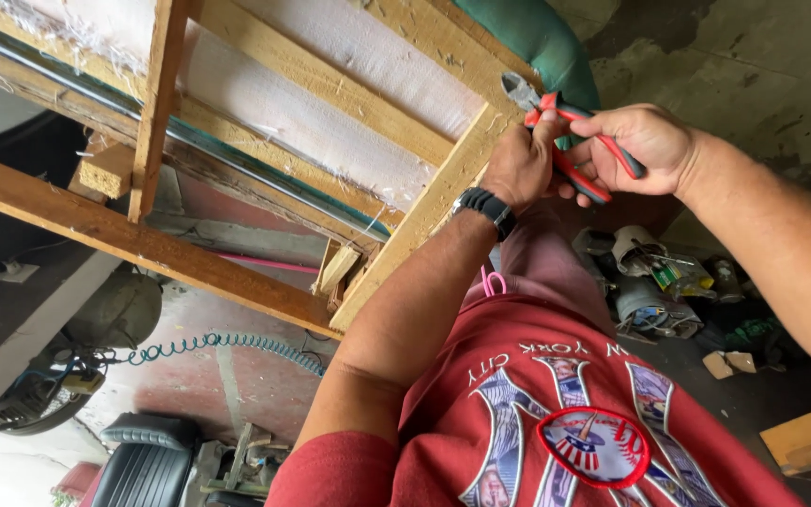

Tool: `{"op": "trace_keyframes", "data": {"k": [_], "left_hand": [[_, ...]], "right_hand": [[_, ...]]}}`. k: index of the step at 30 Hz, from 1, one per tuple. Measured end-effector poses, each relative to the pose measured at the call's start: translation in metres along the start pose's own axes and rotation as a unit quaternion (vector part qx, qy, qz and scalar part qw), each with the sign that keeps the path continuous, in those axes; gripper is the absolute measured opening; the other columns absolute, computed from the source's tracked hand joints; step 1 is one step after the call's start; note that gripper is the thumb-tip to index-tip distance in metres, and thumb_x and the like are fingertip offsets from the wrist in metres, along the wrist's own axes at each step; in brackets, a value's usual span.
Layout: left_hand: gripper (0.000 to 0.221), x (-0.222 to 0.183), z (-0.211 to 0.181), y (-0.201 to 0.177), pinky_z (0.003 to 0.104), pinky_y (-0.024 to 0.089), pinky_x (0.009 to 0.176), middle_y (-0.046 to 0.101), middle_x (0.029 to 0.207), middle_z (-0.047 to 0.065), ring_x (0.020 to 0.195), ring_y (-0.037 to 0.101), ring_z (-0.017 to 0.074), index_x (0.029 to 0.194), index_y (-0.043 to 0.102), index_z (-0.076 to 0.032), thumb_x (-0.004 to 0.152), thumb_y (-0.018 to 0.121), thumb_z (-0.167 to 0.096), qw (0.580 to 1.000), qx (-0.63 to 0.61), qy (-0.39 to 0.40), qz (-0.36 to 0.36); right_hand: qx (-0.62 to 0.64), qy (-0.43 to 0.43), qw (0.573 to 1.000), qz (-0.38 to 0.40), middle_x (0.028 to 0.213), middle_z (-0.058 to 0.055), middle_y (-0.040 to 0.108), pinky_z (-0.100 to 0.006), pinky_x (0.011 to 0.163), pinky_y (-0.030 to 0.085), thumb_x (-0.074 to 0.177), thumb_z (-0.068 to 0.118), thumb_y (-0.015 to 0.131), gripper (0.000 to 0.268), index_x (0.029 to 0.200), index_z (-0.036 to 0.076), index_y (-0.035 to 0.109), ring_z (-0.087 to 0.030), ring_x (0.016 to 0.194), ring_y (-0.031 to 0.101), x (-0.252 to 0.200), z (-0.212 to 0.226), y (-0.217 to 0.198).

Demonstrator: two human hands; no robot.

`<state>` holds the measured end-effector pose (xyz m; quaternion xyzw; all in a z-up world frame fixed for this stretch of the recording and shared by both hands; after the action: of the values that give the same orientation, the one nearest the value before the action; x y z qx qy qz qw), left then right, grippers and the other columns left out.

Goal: The person is using pliers to remove staples from a wooden furniture frame covered in fabric.

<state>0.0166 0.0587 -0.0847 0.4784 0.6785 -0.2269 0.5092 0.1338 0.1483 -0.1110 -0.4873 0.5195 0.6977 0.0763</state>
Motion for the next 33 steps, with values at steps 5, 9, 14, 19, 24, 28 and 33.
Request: {"op": "trace_keyframes", "data": {"k": [5, 9, 14, 19, 24, 28, 33], "left_hand": [[0.110, 0.000, 0.015, 0.007, 0.046, 0.058, 0.085, 0.075, 0.096, 0.022, 0.088, 0.073, 0.0301, 0.097, 0.073, -0.001, 0.062, 0.010, -0.084, 0.991, 0.132, -0.027, 0.025], [0.070, -0.030, 0.017, 0.012, 0.033, 0.063, 0.058, 0.075, 0.098, 0.019, 0.073, 0.073, 0.0260, 0.097, 0.058, -0.001, 0.077, 0.044, -0.066, 0.994, -0.018, -0.092, 0.061], [0.058, -0.029, 0.039, 0.007, 0.029, 0.058, 0.065, 0.071, 0.080, 0.013, 0.071, 0.067, 0.0191, 0.093, 0.063, -0.003, 0.079, 0.059, -0.060, 0.996, -0.064, -0.064, 0.016], [0.052, -0.033, 0.052, 0.007, 0.028, 0.058, 0.067, 0.073, 0.083, 0.009, 0.073, 0.069, 0.0167, 0.093, 0.063, -0.005, 0.082, 0.061, -0.056, 0.999, -0.029, -0.039, 0.016], [0.036, -0.087, 0.023, -0.001, 0.032, 0.054, 0.080, 0.075, 0.093, 0.000, 0.086, 0.068, 0.0137, 0.100, 0.069, -0.019, 0.087, 0.062, -0.052, 0.989, 0.096, 0.115, 0.016], [0.046, -0.202, -0.054, -0.001, 0.028, 0.065, 0.090, 0.072, 0.102, -0.003, 0.094, 0.076, 0.0127, 0.129, 0.058, -0.019, 0.094, 0.075, -0.043, 0.865, -0.020, 0.375, 0.333], [0.054, -0.277, -0.083, -0.006, 0.063, 0.061, 0.105, 0.057, 0.122, 0.030, 0.113, 0.066, 0.0565, 0.121, 0.051, 0.007, 0.112, 0.025, -0.040, 0.703, -0.081, 0.496, 0.504]], "right_hand": [[-0.516, 0.062, 0.814, -0.259, 0.084, -0.018, 0.075, -0.045, 0.050, 0.054, 0.098, 0.011, 0.056, 0.014, 0.109, 0.006, 0.062, -0.033, 0.058, 0.067, -0.021, 0.042, 0.025], [-0.695, -0.014, 0.665, -0.274, 0.081, -0.032, 0.069, -0.057, 0.064, 0.049, 0.093, 0.025, 0.053, 0.039, 0.130, 0.011, 0.056, -0.052, 0.070, 0.065, -0.019, 0.035, 0.026], [-0.847, -0.146, 0.429, -0.277, 0.084, -0.022, 0.070, -0.054, 0.054, 0.060, 0.088, 0.019, 0.069, 0.050, 0.132, 0.005, 0.049, -0.041, 0.066, 0.072, -0.009, 0.015, 0.001], [-0.904, -0.225, 0.235, -0.276, 0.093, -0.015, 0.067, -0.041, 0.060, 0.064, 0.092, 0.028, 0.066, 0.053, 0.141, 0.008, 0.056, -0.028, 0.073, 0.070, -0.015, 0.017, -0.002], [-0.789, -0.249, 0.474, -0.301, 0.102, -0.027, 0.070, -0.056, 0.065, 0.063, 0.091, 0.011, 0.070, 0.046, 0.132, 0.002, 0.052, -0.042, 0.080, 0.072, -0.032, 0.043, 0.029], [-0.336, -0.006, 0.909, -0.248, 0.108, -0.013, 0.070, -0.045, 0.079, 0.048, 0.098, 0.022, 0.051, 0.036, 0.134, 0.015, 0.051, -0.032, 0.093, 0.067, -0.053, 0.018, 0.044], [-0.169, 0.018, 0.978, -0.122, 0.130, -0.028, 0.061, -0.056, 0.090, 0.050, 0.094, 0.010, 0.042, 0.069, 0.163, 0.011, 0.037, -0.045, 0.110, 0.062, -0.039, 0.017, 0.056]]}}
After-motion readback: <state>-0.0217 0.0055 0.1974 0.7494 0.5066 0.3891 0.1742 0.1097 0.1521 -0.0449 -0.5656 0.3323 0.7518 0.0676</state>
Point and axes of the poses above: each hand's wrist, its own x-axis towards the middle knuckle, its own y-axis out of the palm, z = x × y, the point moved 5 cm from there along x, towards the middle knuckle
